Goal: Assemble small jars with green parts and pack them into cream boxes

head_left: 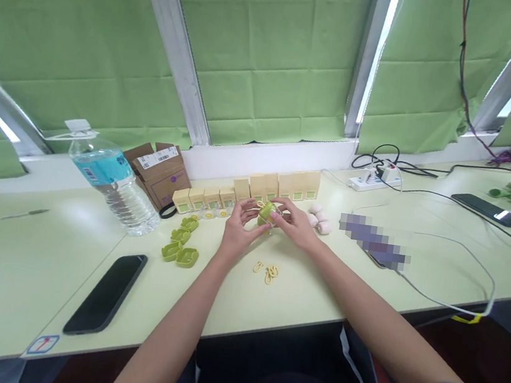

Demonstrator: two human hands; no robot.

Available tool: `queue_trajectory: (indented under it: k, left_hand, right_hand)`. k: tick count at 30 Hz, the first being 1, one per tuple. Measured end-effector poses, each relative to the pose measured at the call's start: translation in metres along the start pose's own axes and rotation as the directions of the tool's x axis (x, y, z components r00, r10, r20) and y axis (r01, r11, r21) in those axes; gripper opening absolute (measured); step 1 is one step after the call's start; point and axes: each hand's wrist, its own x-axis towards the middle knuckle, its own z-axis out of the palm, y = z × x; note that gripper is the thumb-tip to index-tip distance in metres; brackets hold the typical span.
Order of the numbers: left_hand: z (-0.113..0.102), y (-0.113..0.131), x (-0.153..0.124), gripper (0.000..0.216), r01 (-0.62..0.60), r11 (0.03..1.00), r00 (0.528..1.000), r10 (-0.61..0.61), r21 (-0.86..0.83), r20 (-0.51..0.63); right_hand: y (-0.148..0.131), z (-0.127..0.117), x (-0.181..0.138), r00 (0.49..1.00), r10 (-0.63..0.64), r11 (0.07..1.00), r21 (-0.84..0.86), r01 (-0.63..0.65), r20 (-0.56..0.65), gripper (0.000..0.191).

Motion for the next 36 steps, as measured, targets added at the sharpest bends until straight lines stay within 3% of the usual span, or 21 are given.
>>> queue_trajectory:
  k: [3,7,11,15,20,25,30,36]
  left_hand:
    - [0.001,0.003,-0.002,0.074,-0.076,0.995,0.996,0.072,0.070,0.059]
    - [0.002,0.006,-0.004,0.063,-0.190,0.955,0.979,0.167,0.230,0.116]
    - [0.001,0.006,-0.003,0.051,-0.221,0.927,0.975,0.201,0.302,0.096]
    - [-0.002,0.007,-0.002,0.046,-0.217,0.913,0.976,0.192,0.345,0.104]
    - [-0.006,0.009,-0.002,0.043,-0.248,0.891,0.966,0.200,0.379,0.161]
    - [-0.012,0.008,0.000,0.044,-0.323,0.864,0.941,0.247,0.386,0.233]
    - [-0.015,0.007,0.001,0.043,-0.349,0.863,0.923,0.249,0.365,0.294]
    - [-0.017,0.005,0.001,0.044,-0.295,0.889,0.938,0.199,0.351,0.284]
  right_hand:
    - [0.000,0.000,0.000,1.000,-0.006,1.000,-0.012,0.006,-0.006,0.048]
    - [0.002,0.000,0.000,1.000,0.002,1.000,-0.024,-0.001,0.022,0.044]
    - [0.006,0.000,0.001,0.998,0.008,0.999,-0.032,-0.006,0.070,0.047]
    - [0.012,-0.005,0.003,0.989,-0.025,0.993,-0.110,0.042,0.145,0.063]
    - [0.020,-0.012,0.007,0.979,-0.191,0.951,-0.235,0.202,0.066,0.050]
    - [0.019,-0.022,0.008,0.939,-0.314,0.888,-0.307,0.342,0.137,0.042]
    - [0.015,-0.030,0.007,0.933,-0.305,0.872,-0.337,0.354,0.190,0.039]
    - [0.012,-0.026,0.006,0.942,-0.286,0.892,-0.312,0.328,0.175,0.035]
